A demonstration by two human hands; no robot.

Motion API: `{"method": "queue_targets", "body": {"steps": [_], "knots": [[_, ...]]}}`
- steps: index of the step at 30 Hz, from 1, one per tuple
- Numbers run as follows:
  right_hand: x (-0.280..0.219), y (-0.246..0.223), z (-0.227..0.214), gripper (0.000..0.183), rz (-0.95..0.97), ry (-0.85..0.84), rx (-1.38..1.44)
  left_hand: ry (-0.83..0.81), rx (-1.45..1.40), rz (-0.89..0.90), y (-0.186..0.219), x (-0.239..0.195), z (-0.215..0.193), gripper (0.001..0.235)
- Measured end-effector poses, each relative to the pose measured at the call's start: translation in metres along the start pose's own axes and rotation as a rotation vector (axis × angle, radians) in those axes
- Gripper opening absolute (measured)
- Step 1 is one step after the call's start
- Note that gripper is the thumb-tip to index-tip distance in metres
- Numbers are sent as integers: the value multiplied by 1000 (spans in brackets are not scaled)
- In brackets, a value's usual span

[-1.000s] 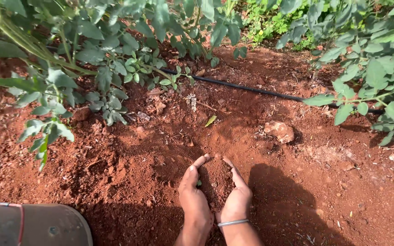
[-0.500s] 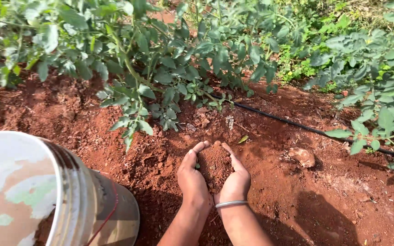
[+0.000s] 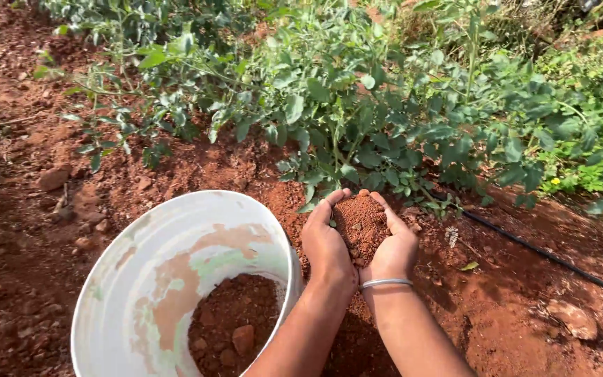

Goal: Digging into red soil near tomato plants and collecting it into a bucket.

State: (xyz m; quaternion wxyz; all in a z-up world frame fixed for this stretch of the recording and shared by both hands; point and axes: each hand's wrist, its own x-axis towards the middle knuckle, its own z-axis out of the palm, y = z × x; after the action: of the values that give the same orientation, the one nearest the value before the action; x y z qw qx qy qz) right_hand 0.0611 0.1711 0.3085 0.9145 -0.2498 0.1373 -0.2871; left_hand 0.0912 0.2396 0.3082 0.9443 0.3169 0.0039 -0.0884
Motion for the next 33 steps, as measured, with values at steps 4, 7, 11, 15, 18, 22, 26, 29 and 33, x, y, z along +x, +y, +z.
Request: {"method": "queue_targets", "body": {"steps": [4, 7, 11, 15, 18, 22, 26, 29, 33], "knots": [[2, 30, 37, 36, 29, -56, 9, 50, -22, 47, 47, 16, -6, 28], [-2, 57, 65, 38, 43, -99, 18, 77, -46, 103, 81, 26, -18, 26], [-14, 90, 95, 38, 77, -178, 6, 134, -97, 131, 130, 29, -29, 24], [-14, 123, 104, 39, 117, -198, -10, 209, -124, 132, 154, 31, -49, 25], [-19, 143, 102, 38, 180, -200, -55, 289, -139, 144, 153, 37, -75, 24], [-32, 162, 90, 37, 250, -65, -186, 390, -142, 157, 133, 48, -116, 22], [-24, 182, 65, 36, 294, -26, -269, 483, -72, 168, 113, 47, -145, 19], [-6, 192, 46, 32, 281, 15, -368, 508, -29, 149, 98, 56, -152, 27], [-5, 185, 48, 29, 214, -42, -468, 559, 91, 154, 108, 33, -129, 34]]}}
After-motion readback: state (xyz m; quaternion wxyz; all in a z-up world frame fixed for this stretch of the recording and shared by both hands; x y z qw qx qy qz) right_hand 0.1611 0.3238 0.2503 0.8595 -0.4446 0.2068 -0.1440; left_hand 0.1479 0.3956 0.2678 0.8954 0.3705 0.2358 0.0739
